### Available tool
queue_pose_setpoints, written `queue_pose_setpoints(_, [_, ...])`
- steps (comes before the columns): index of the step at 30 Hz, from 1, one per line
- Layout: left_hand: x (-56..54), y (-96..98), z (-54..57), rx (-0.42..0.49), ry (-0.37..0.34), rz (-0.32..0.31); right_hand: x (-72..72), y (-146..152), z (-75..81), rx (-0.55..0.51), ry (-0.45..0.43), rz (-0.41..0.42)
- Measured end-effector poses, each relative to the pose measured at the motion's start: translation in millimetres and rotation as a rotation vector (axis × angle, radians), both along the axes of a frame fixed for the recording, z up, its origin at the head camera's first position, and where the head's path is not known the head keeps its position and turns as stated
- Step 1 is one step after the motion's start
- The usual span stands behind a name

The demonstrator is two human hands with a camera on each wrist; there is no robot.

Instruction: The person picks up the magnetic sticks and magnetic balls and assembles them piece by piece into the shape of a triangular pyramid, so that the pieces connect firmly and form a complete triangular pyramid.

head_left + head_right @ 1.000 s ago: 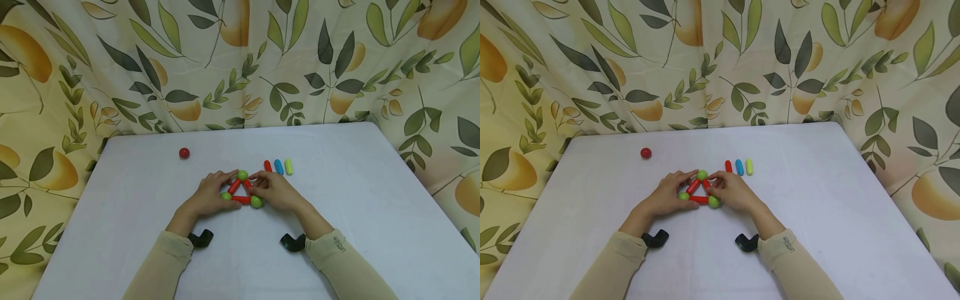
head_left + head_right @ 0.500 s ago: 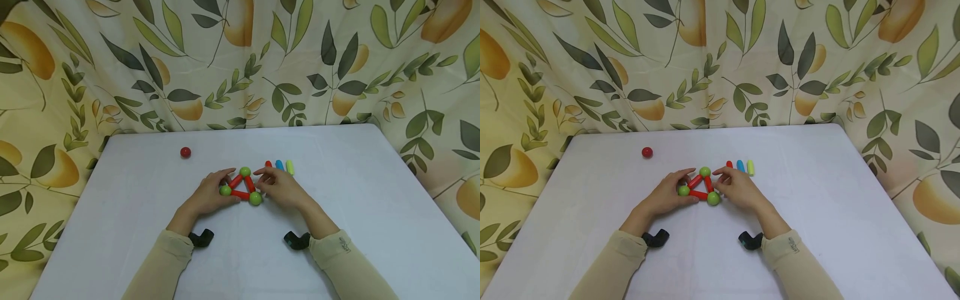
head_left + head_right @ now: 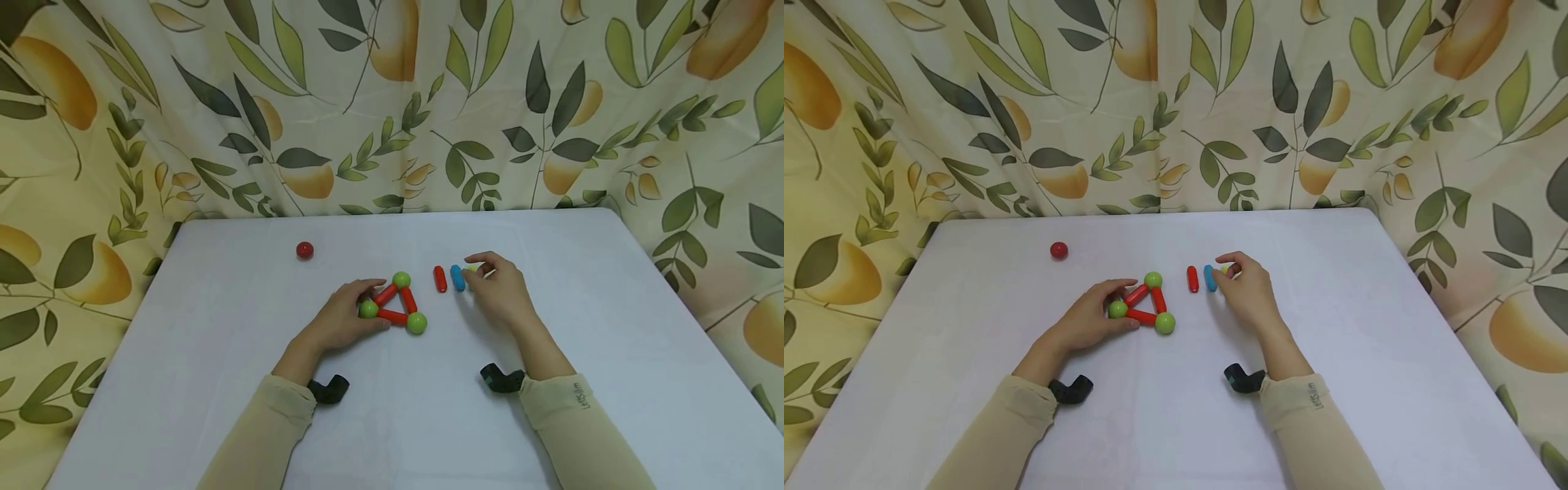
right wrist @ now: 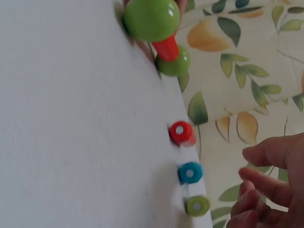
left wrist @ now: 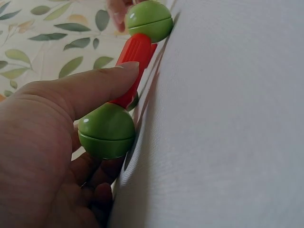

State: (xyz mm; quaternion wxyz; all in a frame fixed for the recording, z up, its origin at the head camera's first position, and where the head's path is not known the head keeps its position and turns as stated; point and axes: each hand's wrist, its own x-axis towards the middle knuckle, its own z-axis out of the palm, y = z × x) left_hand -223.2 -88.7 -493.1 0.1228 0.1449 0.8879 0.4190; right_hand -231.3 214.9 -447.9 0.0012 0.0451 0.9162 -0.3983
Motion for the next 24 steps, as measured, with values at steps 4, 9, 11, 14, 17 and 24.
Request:
queue_pose_setpoints(4, [0.4, -0.5, -0.2, -0.011, 0.000, 0.002, -2.7, 7, -3.7, 0.013, -0.018, -0.047])
queue_pose_setpoints(9, [1.1, -0.8, 0.4, -0.027, 0.008, 0.003, -5.3, 11, -9.1, 0.035, -0.057, -0.062])
queue_pose_setpoints(11, [1.1, -0.7, 0.0, -0.033, 0.011, 0.000, -5.5, 12, -11.9, 0.045, -0.072, -0.066])
queue_pose_setpoints(14, [1.3, -0.6, -0.5, -0.036, 0.020, -0.004, -5.8, 14, -15.9, 0.065, -0.076, -0.068])
queue_pose_setpoints(17, [1.2, -0.1, -1.3, -0.035, 0.024, -0.003, -5.9, 14, -18.8, 0.078, -0.073, -0.070])
queue_pose_setpoints(24, [1.9, 1.6, -2.8, -0.042, 0.018, 0.007, -5.1, 14, -21.2, 0.095, -0.070, -0.060])
